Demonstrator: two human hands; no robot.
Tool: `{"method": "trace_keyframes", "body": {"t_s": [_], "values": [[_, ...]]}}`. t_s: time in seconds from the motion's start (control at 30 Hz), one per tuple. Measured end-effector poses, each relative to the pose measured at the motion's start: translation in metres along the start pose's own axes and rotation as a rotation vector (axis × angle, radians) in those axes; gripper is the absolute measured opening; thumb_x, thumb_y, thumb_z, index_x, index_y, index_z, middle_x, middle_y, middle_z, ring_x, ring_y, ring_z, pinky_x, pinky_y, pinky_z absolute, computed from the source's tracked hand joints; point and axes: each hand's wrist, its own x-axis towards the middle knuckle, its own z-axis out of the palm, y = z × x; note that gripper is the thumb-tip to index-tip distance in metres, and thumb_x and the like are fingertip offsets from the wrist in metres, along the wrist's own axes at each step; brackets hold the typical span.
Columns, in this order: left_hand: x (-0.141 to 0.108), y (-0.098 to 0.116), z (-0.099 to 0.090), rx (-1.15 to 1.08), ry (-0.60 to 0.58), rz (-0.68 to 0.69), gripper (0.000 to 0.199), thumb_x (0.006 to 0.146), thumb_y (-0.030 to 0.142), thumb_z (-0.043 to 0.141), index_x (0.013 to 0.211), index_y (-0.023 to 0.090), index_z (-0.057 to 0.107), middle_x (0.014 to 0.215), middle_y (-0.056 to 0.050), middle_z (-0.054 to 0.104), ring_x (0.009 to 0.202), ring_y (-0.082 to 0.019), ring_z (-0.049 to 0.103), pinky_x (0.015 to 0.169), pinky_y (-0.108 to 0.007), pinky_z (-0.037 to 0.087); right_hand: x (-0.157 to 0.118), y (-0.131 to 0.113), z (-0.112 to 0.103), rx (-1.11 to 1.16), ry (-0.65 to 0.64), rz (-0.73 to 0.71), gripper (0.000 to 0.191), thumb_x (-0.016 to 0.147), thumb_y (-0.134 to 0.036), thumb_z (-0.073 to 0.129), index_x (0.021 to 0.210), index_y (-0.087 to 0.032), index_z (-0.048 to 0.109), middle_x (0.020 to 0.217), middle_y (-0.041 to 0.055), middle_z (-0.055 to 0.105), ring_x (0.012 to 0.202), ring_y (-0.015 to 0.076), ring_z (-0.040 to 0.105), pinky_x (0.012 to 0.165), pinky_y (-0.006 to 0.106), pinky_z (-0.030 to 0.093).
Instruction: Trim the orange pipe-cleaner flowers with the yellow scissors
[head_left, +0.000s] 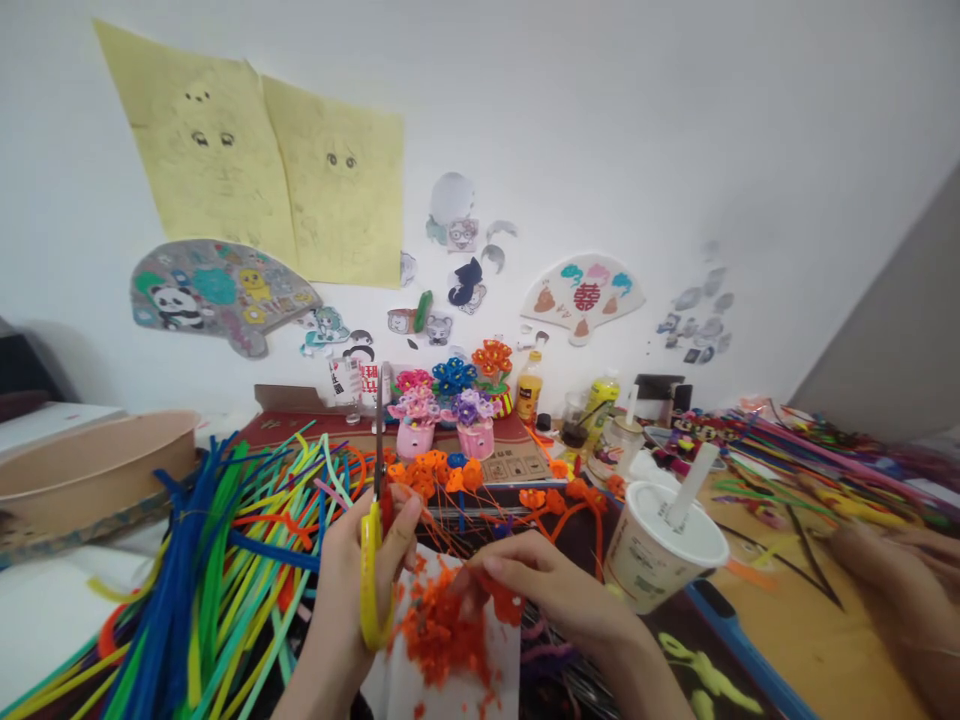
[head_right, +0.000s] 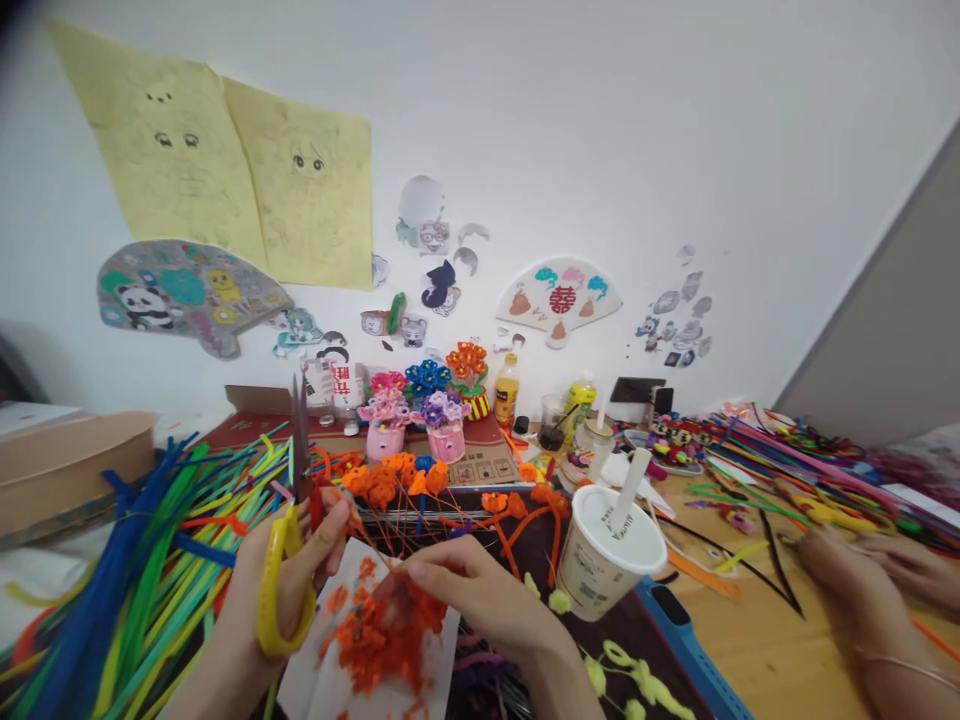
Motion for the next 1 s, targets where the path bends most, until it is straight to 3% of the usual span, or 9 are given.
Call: {"method": "trace_keyframes", "body": {"t_s": [0.1,0.33,0.47,0.67,0.87,1.0], "values": [[0.001,0.003,0.0,-0.054,-0.05,-0.012,0.035,0.069,0.05,0.072,0.071,0.019,0.055,0.042,0.01,0.044,0.04,-0.005,0.035,0.041,-0.017,0.027,0.0,0.003,0.001,0.113,-0.039,0.049,0.028,0.085,-0.038,0.062,0.091,-0.015,0.078,0.071,0.0046,0.073,0.067,0.0147,0.064,0.066,0.024,0.047],[0.005,0.004,0.0,-0.173,-0.08,-0.053,0.035,0.066,0.048,0.074,0.072,0.017,0.058,0.034,0.012,0.04,0.034,-0.003,0.031,0.038,-0.015,0.022,0.008,0.019,0.003,0.164,0.116,0.026,0.022,0.074,-0.036,0.076,0.081,-0.016,0.079,0.066,0.0027,0.071,0.053,0.0081,0.056,0.052,0.018,0.041],[0.006,0.003,0.0,-0.258,-0.073,-0.089,0.034,0.063,0.045,0.077,0.069,0.017,0.057,0.033,0.011,0.042,0.033,-0.003,0.032,0.038,-0.015,0.022,0.009,0.016,0.004,0.053,0.249,-0.118,0.016,0.079,-0.032,0.072,0.08,-0.018,0.078,0.068,0.0024,0.071,0.056,0.0091,0.057,0.053,0.018,0.041],[0.005,0.001,0.006,-0.354,-0.048,-0.164,0.04,0.056,0.047,0.083,0.062,0.016,0.058,0.029,0.013,0.036,0.029,0.0,0.027,0.035,-0.013,0.024,0.007,0.008,0.012,-0.271,0.458,-0.446,0.014,0.085,-0.019,0.063,0.084,-0.021,0.077,0.074,0.004,0.073,0.071,0.0153,0.063,0.066,0.024,0.048],[0.005,0.0,0.01,-0.454,-0.111,-0.265,0.042,0.05,0.047,0.086,0.055,0.015,0.059,0.031,0.013,0.036,0.028,0.002,0.022,0.032,-0.012,0.022,0.007,0.011,0.015,-0.295,0.507,-0.563,0.018,0.087,-0.014,0.059,0.088,-0.023,0.075,0.077,0.0036,0.071,0.073,0.0169,0.063,0.068,0.027,0.049],[0.005,-0.002,0.009,-0.531,-0.177,-0.31,0.038,0.057,0.045,0.083,0.059,0.015,0.06,0.035,0.013,0.033,0.031,0.001,0.022,0.034,-0.011,0.025,0.007,0.007,0.015,-0.288,0.4,-0.483,0.016,0.087,-0.02,0.061,0.091,-0.023,0.076,0.079,0.005,0.073,0.076,0.0179,0.063,0.069,0.027,0.049]]}}
